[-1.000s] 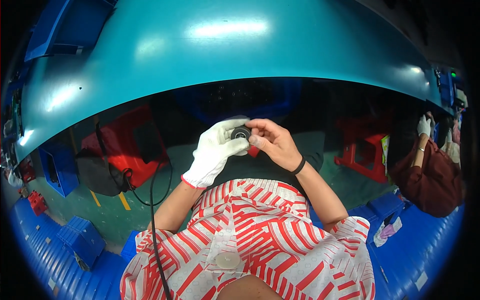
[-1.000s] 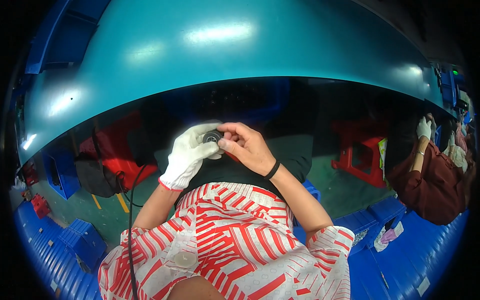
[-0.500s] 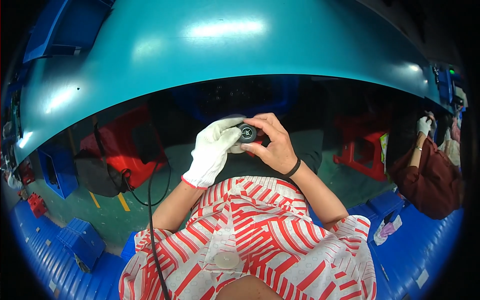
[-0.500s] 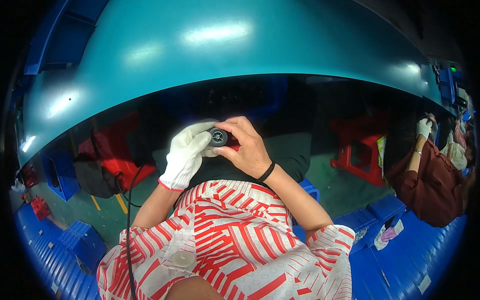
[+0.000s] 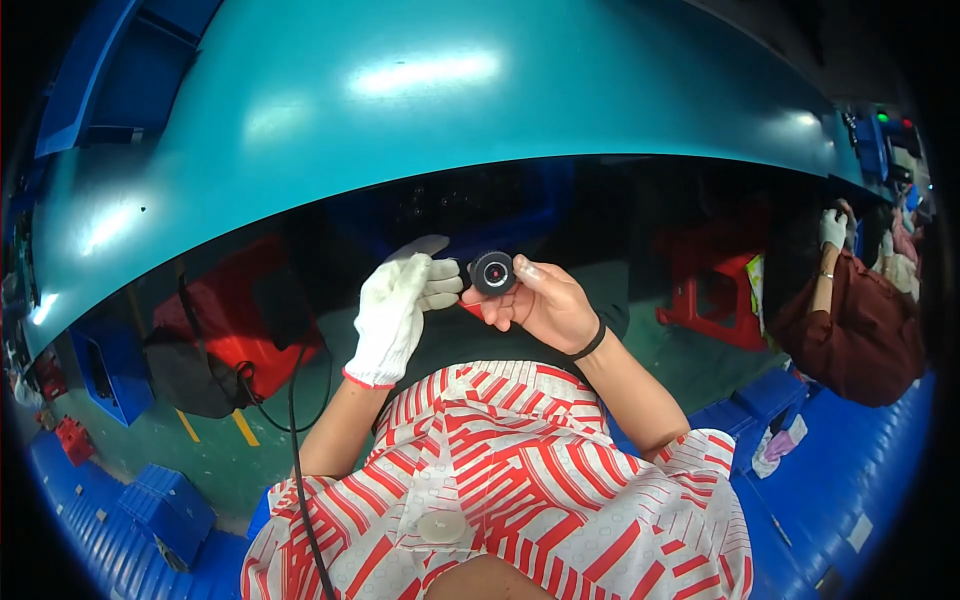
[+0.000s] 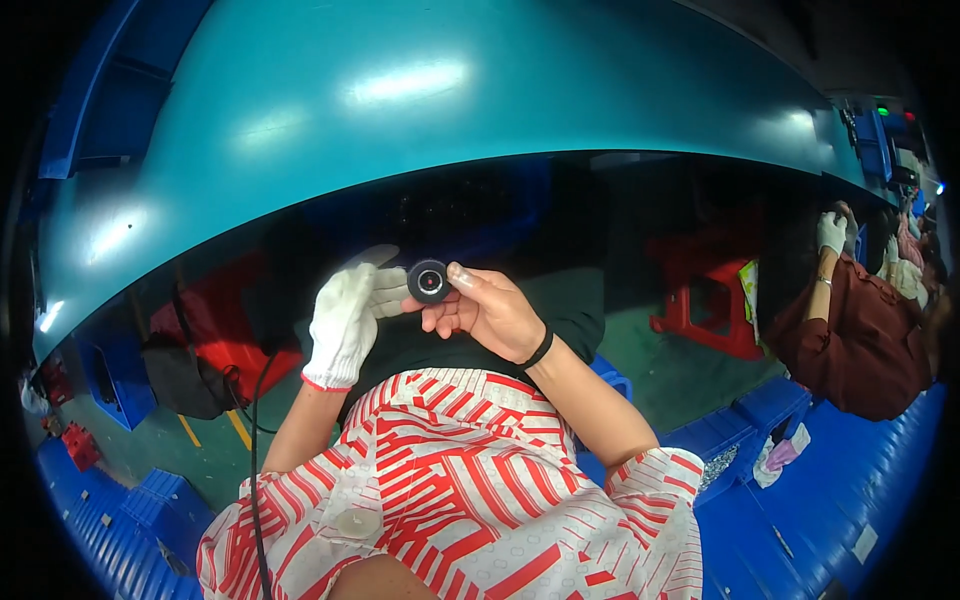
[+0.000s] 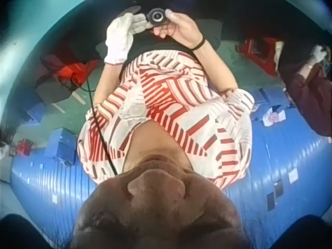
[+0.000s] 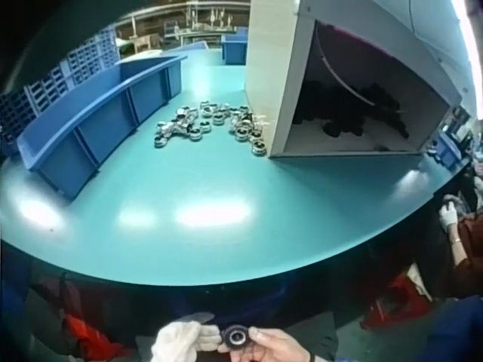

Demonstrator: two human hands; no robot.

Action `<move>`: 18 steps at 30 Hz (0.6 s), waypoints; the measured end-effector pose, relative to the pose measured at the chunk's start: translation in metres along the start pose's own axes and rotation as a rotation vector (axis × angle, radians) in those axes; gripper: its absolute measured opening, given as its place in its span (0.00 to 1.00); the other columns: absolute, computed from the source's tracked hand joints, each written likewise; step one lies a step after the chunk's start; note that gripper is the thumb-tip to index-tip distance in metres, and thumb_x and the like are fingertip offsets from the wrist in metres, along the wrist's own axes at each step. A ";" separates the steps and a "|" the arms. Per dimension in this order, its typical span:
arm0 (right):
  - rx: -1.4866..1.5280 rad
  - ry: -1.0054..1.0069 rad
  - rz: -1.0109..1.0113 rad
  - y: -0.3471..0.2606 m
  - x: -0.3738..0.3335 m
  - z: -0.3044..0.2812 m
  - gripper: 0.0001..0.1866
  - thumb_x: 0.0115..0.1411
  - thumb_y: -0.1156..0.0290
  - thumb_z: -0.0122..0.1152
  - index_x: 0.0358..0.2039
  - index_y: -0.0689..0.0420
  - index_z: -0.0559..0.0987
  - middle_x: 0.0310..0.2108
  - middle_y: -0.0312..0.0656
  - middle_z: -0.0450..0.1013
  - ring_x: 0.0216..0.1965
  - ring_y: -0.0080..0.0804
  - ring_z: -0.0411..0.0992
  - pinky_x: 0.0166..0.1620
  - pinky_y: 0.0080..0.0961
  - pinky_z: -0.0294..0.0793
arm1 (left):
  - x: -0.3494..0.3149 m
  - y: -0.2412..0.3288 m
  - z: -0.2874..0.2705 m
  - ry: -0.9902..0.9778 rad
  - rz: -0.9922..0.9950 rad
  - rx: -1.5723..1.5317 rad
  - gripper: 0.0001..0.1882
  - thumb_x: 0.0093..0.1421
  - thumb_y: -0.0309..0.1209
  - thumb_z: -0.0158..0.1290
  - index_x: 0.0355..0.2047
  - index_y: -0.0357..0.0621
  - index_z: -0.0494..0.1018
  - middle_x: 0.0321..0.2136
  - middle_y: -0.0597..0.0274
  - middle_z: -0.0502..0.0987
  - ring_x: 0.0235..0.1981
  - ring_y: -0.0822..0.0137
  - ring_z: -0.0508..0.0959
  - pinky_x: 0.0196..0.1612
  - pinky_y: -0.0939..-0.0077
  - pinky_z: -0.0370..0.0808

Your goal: The person is assembling fidget spinners by pressing metal center bearings into black outer rings at a factory workbench.

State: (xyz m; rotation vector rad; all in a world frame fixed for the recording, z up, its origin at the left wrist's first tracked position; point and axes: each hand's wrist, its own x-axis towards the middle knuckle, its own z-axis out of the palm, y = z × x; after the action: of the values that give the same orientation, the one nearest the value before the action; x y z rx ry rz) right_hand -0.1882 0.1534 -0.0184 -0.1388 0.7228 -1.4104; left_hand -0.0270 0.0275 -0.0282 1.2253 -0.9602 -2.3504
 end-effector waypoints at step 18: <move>-0.569 0.300 -0.059 -0.006 0.022 0.000 0.17 0.64 0.69 0.48 0.50 0.64 0.72 0.40 0.45 0.75 0.35 0.21 0.73 0.36 0.15 0.71 | 0.002 -0.009 -0.009 -0.020 0.017 0.025 0.16 0.64 0.33 0.47 0.45 0.32 0.68 0.37 0.45 0.77 0.33 0.57 0.80 0.36 0.67 0.79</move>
State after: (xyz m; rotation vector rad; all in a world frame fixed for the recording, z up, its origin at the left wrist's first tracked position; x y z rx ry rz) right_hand -0.1937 0.1314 -0.0235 -0.3998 1.3697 -1.2602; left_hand -0.0209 0.0292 -0.0388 1.2003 -1.0057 -2.3493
